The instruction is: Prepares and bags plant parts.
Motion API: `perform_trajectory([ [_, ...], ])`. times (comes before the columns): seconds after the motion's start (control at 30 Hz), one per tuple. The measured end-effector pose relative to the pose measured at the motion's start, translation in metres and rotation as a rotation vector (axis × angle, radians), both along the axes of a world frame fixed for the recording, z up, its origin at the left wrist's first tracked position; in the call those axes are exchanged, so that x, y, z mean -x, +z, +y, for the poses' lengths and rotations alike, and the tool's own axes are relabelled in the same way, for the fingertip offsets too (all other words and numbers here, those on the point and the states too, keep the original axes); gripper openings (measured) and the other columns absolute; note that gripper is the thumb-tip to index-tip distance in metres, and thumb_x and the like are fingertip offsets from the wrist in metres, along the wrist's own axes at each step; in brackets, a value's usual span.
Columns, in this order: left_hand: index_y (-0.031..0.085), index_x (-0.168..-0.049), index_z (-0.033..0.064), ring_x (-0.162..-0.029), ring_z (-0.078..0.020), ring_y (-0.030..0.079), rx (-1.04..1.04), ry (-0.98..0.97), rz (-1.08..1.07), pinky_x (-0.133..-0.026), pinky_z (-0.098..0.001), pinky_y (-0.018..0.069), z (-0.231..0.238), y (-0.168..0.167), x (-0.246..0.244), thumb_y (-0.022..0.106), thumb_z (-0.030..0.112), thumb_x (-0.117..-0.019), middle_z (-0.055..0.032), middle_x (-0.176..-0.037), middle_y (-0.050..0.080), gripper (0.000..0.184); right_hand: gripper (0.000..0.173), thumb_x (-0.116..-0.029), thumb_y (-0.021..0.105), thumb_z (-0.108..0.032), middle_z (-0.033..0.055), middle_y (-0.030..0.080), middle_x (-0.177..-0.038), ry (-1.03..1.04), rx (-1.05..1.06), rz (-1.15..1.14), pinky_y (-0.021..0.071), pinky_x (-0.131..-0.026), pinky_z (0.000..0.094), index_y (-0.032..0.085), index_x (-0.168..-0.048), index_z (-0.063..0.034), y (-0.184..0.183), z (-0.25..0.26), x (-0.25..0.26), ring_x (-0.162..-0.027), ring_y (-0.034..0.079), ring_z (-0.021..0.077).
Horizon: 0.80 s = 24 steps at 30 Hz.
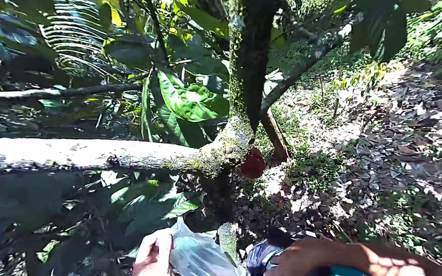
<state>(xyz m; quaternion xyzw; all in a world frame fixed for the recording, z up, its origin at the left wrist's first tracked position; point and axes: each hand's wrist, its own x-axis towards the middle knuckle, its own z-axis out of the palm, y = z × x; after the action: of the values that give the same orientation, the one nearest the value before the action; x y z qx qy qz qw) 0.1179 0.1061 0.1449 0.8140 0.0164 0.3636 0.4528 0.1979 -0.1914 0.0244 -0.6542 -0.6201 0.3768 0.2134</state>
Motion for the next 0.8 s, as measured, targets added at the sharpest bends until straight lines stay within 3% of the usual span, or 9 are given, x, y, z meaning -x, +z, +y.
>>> perform_trajectory([
  [0.13,0.065,-0.103,0.0109,-0.081,-0.0006,0.068,0.079,-0.019,-0.05,-0.075,-0.0202,0.0595,-0.005,0.006,-0.031,0.064,-0.002,-0.0909,0.0118,-0.092,0.071,0.017,0.029,-0.1027,0.058,-0.014,0.0144,0.073,-0.115,-0.099,-0.523,0.018,0.056,-0.094,0.0539,0.069,-0.13,-0.0101,-0.001,-0.013,-0.056,-0.104,0.072,0.0307],
  [0.27,0.062,-0.112,-0.004,-0.086,-0.0065,0.068,0.119,0.229,0.18,-0.08,-0.0251,0.058,0.018,0.002,-0.068,0.07,0.005,-0.0907,-0.0047,-0.096,0.071,0.024,0.028,-0.1051,0.054,-0.023,0.0093,0.075,-0.101,-0.505,-0.44,0.239,0.0626,-0.084,0.0385,0.069,-0.119,-0.0037,-0.035,0.006,-0.139,-0.088,0.074,0.0179],
  [0.4,0.059,-0.122,-0.0096,-0.114,-0.0337,0.063,0.144,0.465,0.489,-0.101,-0.0485,0.0502,0.076,-0.024,-0.126,0.067,0.008,-0.0943,-0.0265,-0.121,0.064,0.034,0.027,-0.1033,0.056,-0.015,0.0159,0.073,-0.104,-0.834,-0.259,0.406,0.0608,-0.081,0.0426,0.064,-0.124,0.0015,-0.122,0.05,-0.199,-0.089,0.073,0.0243],
  [0.53,0.061,-0.127,-0.0067,-0.124,-0.0345,0.061,0.017,0.4,0.631,-0.108,-0.0477,0.0472,0.099,-0.059,-0.188,0.06,0.008,-0.0986,-0.0254,-0.13,0.063,0.032,0.028,-0.1038,0.055,-0.012,0.0163,0.071,-0.107,-1.008,-0.356,0.613,0.0613,-0.078,0.0425,0.06,-0.127,0.0019,-0.163,0.105,-0.221,-0.089,0.071,0.0249],
  [0.63,0.055,-0.135,-0.0022,-0.123,-0.0399,0.06,-0.191,0.178,0.681,-0.104,-0.0569,0.0484,0.111,-0.073,-0.218,0.063,0.0,-0.091,-0.0258,-0.131,0.062,0.044,0.028,-0.1036,0.053,-0.006,0.0224,0.07,-0.111,-1.139,-0.366,0.485,0.0611,-0.079,0.0413,0.057,-0.126,0.0097,-0.112,0.137,-0.213,-0.092,0.072,0.0269],
  [0.67,0.051,-0.14,-0.0003,-0.126,-0.043,0.058,-0.251,0.143,0.747,-0.104,-0.0613,0.0467,0.112,-0.071,-0.225,0.065,-0.001,-0.0893,-0.0265,-0.134,0.06,0.053,0.035,-0.1051,0.051,-0.007,0.0225,0.066,-0.126,-1.161,-0.181,0.393,0.0566,-0.093,0.0409,0.052,-0.136,0.0089,-0.07,0.134,-0.199,-0.109,0.068,0.0273],
  [0.7,0.048,-0.144,0.0015,-0.127,-0.045,0.057,-0.284,0.126,0.784,-0.103,-0.0644,0.0463,0.113,-0.073,-0.233,0.067,-0.001,-0.0872,-0.0269,-0.136,0.059,0.06,0.045,-0.1089,0.046,-0.012,0.021,0.051,-0.15,-1.117,0.079,0.338,0.0408,-0.114,0.0425,0.04,-0.151,0.0054,-0.026,0.128,-0.188,-0.136,0.052,0.0291],
  [0.77,0.049,-0.144,0.0015,-0.128,-0.0443,0.056,-0.286,0.069,0.764,-0.105,-0.063,0.0455,0.115,-0.083,-0.247,0.072,0.001,-0.0853,-0.0266,-0.138,0.058,0.063,0.049,-0.1095,0.046,-0.021,0.0287,0.049,-0.149,-1.072,0.156,0.056,0.0354,-0.118,0.0446,0.045,-0.146,0.0115,-0.017,0.133,-0.184,-0.14,0.048,0.0369],
  [0.8,0.054,-0.139,-0.001,-0.126,-0.0434,0.058,-0.27,0.02,0.717,-0.105,-0.0611,0.0463,0.117,-0.092,-0.252,0.075,0.0,-0.0835,-0.0268,-0.135,0.06,0.059,0.049,-0.1123,0.037,-0.027,0.0256,0.053,-0.147,-0.976,0.138,-0.179,0.0349,-0.118,0.0363,0.047,-0.145,0.0092,-0.023,0.13,-0.181,-0.138,0.05,0.0314],
])
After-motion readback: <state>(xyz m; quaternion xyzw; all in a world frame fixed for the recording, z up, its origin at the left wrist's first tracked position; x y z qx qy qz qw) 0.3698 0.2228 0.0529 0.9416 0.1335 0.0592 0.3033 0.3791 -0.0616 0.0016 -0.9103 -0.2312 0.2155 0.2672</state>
